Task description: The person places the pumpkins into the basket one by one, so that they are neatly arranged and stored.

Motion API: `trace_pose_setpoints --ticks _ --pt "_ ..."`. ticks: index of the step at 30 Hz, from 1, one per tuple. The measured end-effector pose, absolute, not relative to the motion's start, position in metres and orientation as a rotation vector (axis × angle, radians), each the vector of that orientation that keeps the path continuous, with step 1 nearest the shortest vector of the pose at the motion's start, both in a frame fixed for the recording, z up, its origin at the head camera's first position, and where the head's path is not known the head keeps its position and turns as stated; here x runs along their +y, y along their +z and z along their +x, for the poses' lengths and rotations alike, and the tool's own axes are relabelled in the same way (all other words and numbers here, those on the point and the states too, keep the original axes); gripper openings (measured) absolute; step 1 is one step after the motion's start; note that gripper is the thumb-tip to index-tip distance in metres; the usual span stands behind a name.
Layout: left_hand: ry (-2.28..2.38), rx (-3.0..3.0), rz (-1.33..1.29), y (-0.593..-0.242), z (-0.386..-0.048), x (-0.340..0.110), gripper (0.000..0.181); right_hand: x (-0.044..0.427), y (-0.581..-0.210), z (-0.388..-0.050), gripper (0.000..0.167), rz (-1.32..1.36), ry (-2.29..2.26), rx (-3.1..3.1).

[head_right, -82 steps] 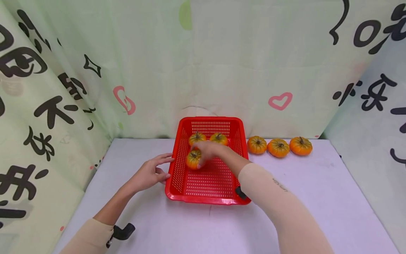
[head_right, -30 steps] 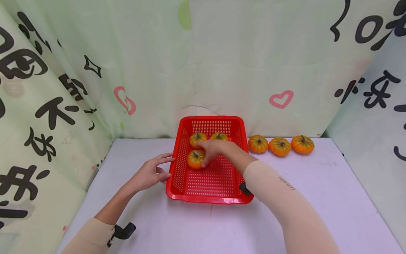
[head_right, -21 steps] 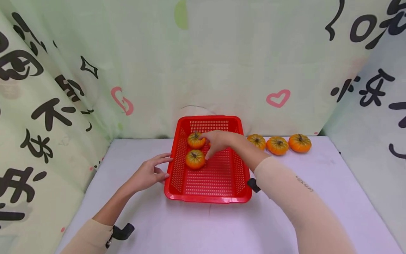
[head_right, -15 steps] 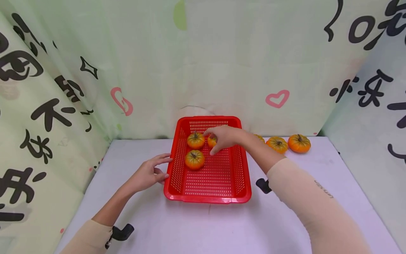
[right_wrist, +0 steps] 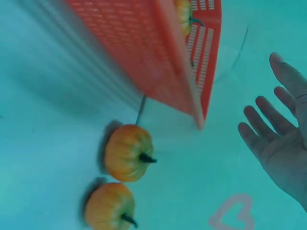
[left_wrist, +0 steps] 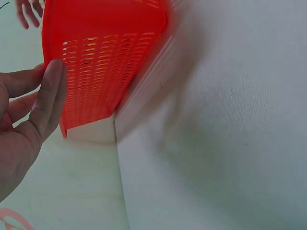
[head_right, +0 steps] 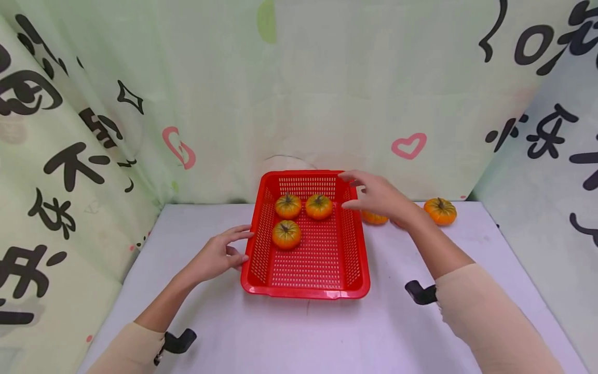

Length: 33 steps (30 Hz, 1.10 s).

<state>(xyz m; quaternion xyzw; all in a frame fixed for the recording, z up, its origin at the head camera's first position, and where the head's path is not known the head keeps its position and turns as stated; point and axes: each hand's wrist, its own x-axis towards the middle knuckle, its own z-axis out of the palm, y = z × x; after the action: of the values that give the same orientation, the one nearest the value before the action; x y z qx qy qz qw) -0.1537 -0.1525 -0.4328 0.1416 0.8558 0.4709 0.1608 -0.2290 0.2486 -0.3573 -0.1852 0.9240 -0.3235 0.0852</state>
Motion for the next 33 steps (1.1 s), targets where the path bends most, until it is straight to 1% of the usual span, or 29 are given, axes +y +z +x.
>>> trace_pose_setpoints --ticks 8,14,19,25,33 --pt "1.347 2.444 0.396 -0.434 -0.153 -0.154 0.060 0.290 -0.377 -0.218 0.076 -0.428 -1.126 2.901" --pt "1.348 2.436 0.391 -0.435 -0.152 -0.154 0.060 0.321 -0.398 -0.211 0.081 -0.226 -1.204 2.961" --pt "1.353 2.437 0.396 -0.436 -0.153 -0.154 0.060 0.346 -0.411 -0.207 0.088 -0.045 -1.178 3.026" --pt "1.344 2.447 0.400 -0.437 -0.153 -0.152 0.060 0.378 -0.429 -0.196 0.087 0.141 -1.162 3.056" --pt "1.336 2.460 0.406 -0.435 -0.153 -0.153 0.060 0.407 -0.450 -0.198 0.095 0.330 -1.149 2.998"
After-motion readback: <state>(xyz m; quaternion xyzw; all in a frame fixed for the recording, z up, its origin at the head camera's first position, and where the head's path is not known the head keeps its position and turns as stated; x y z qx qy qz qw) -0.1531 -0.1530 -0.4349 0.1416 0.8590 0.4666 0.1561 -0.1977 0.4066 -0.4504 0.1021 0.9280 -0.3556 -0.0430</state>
